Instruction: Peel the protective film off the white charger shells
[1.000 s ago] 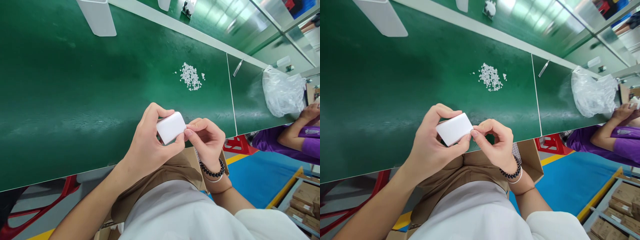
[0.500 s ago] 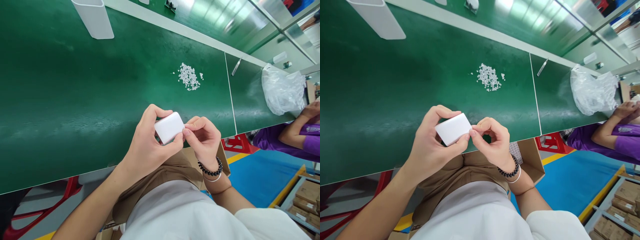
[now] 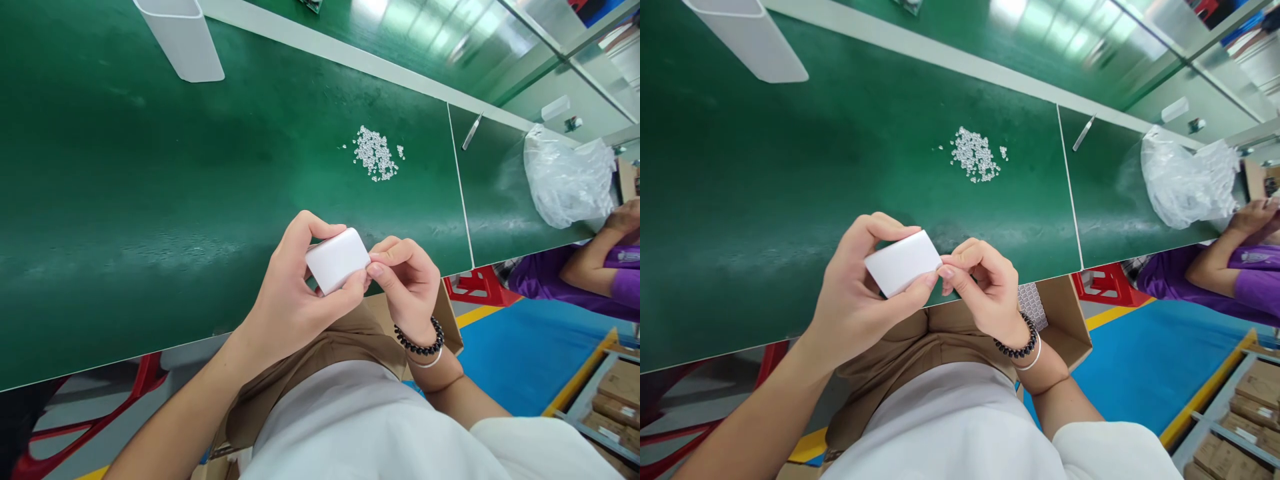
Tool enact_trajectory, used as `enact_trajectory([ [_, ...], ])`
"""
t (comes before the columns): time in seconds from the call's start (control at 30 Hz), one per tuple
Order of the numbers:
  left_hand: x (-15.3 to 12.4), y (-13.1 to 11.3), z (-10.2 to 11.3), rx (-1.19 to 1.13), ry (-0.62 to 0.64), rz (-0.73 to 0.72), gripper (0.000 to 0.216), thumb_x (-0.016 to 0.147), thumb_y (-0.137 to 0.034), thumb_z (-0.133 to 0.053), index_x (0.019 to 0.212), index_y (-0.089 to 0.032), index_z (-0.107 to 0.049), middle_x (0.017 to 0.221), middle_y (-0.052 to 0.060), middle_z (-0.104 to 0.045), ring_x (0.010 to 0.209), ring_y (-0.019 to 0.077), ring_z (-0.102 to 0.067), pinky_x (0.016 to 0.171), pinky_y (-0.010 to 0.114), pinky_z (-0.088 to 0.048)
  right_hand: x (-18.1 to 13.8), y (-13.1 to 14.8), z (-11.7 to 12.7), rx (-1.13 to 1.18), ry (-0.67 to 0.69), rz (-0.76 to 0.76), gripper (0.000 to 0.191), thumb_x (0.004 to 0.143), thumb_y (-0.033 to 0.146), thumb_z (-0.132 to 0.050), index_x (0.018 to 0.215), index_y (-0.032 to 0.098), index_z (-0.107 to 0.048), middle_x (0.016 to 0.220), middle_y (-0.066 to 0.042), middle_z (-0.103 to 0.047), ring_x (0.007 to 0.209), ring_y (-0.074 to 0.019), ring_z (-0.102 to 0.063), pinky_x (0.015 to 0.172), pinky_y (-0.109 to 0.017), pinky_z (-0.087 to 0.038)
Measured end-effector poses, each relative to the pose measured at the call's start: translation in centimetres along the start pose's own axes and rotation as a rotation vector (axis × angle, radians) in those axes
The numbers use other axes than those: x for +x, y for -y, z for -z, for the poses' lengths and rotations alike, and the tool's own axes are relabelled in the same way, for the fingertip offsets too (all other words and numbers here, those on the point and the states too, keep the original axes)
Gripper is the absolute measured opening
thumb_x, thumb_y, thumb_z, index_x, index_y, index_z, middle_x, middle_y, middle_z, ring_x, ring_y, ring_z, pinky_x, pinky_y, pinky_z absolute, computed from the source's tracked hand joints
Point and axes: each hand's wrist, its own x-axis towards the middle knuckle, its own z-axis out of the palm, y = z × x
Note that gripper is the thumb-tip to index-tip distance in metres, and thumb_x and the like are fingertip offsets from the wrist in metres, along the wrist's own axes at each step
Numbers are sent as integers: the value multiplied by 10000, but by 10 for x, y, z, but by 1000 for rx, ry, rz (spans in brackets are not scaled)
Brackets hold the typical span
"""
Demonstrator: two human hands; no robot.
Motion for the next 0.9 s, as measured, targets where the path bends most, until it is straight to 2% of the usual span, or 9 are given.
enact_trajectory([
  [0.3,-2,-4,0,24,-25,-74,301,734,-228,-725,927,-247,-494,857,-1,-517,712,135,-516,536,253,-435,-6,2,1,-65,-10,66,48,905,253,-733,924,255,-689,780,-4,-665,642,-138,-613,566,-298,-530],
  [0.5,-5,-5,4,25,33,-128,342,772,-198,-736,1015,-261,-505,906,9,-538,769,151,-540,566,268,-457,-4,4,3,18,2,82,77,892,218,-752,950,259,-722,772,-6,-668,656,-131,-609,582,-288,-524],
  [0.7,-5,-7,6,-28,86,-167,344,789,-152,-719,1029,-266,-499,920,9,-548,789,150,-549,547,264,-447,-4,9,6,167,51,-36,126,858,190,-784,953,259,-740,785,5,-667,578,-112,-605,472,-248,-488],
  [0.9,-5,-11,5,14,53,-204,354,743,-135,-726,991,-254,-503,900,8,-580,759,152,-561,549,274,-463,-5,11,7,249,75,-67,154,840,157,-803,947,252,-745,799,9,-673,605,-101,-619,523,-242,-523],
])
